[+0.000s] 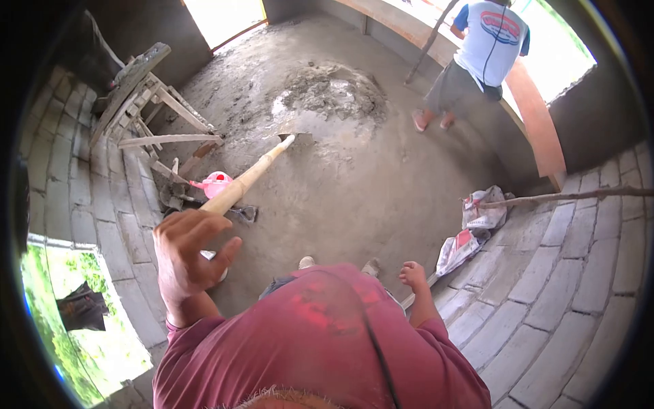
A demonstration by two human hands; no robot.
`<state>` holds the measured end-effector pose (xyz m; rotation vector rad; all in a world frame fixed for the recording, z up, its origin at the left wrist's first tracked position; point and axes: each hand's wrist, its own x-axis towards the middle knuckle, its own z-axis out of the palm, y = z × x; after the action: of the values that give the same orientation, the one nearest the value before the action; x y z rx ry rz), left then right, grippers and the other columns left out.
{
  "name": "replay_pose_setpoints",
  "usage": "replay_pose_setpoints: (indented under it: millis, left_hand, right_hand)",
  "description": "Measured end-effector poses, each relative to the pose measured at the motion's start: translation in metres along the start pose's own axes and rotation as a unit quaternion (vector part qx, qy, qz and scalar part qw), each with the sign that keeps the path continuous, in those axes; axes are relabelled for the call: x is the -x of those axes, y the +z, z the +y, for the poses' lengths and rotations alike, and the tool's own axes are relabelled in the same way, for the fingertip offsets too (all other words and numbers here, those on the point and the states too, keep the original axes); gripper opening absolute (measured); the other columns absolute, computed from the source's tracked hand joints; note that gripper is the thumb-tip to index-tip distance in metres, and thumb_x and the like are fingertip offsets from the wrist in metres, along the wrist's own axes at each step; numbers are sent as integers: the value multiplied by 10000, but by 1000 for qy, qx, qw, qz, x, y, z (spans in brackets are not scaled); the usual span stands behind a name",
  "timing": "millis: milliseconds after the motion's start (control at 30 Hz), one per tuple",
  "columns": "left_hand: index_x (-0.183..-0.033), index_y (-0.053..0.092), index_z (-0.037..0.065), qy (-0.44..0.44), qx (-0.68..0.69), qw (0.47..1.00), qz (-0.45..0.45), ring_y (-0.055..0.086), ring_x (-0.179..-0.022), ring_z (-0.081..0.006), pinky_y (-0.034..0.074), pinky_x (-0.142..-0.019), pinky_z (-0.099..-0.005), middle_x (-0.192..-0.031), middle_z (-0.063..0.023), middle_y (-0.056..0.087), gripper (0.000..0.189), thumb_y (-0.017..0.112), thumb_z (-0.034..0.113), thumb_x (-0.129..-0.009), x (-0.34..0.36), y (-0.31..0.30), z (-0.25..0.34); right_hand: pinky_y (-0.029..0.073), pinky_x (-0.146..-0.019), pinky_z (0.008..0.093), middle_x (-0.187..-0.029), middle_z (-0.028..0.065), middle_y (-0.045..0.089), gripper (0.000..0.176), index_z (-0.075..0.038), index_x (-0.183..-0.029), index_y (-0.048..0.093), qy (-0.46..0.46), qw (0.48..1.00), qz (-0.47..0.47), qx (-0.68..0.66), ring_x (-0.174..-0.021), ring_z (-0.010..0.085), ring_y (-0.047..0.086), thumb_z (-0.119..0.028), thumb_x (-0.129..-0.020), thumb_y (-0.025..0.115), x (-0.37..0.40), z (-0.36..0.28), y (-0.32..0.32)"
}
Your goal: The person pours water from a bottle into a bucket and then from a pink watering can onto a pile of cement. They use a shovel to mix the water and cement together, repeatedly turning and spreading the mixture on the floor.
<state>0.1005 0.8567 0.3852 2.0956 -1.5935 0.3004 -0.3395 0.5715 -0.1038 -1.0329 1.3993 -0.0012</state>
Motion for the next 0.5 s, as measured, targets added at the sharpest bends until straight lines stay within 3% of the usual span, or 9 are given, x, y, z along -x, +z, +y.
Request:
replay_pose_setpoints:
  millis: [133, 267, 400, 467, 500]
  left_hand:
    - [-857, 690, 52, -103, -22, 993, 43, 690, -743, -337, 537, -686, -399, -809, -129, 698, 231, 821, 153, -695, -17, 16, 26]
    - [-907, 708, 65, -220, -90, 964, 120, 713, -787, -295, 552, -704, -396, -861, -97, 719, 217, 814, 148, -737, -24, 34, 31]
    - [-997, 689, 55, -359, -197, 912, 34, 701, -897, -350, 527, -792, -441, -952, -154, 719, 301, 797, 228, -777, -17, 40, 27]
    - [-1005, 667, 36, -476, -211, 845, -119, 675, -904, -403, 511, -789, -469, -961, -195, 705, 393, 821, 283, -741, -8, 31, 22]
    - [-1002, 660, 25, -474, -214, 838, -166, 664, -898, -417, 507, -788, -477, -953, -204, 700, 429, 836, 294, -719, 12, 27, 12]
  right_hand:
    - [509, -520, 297, -916, 112, 666, 389, 31, -1259, 579, -14, 999, -1, -30, -687, 190, 656, -17, -874, 607, -5, -23, -55]
    - [490, -495, 319, -883, 119, 652, 378, 38, -1252, 574, 40, 999, 2, -20, -657, 200, 648, -16, -878, 594, -51, 20, -144]
    - [494, -501, 320, -841, 102, 644, 356, 24, -1222, 591, 99, 995, -8, -15, -644, 205, 643, -8, -867, 603, -56, 17, -204]
    - [493, -500, 318, -834, 101, 644, 329, 8, -1198, 604, 119, 992, 16, 48, -643, 204, 643, -10, -869, 610, -59, -6, -210]
    - [478, -487, 324, -828, 113, 642, 278, -17, -1159, 616, 43, 992, -38, 109, -648, 217, 644, -23, -881, 619, -101, 29, -235]
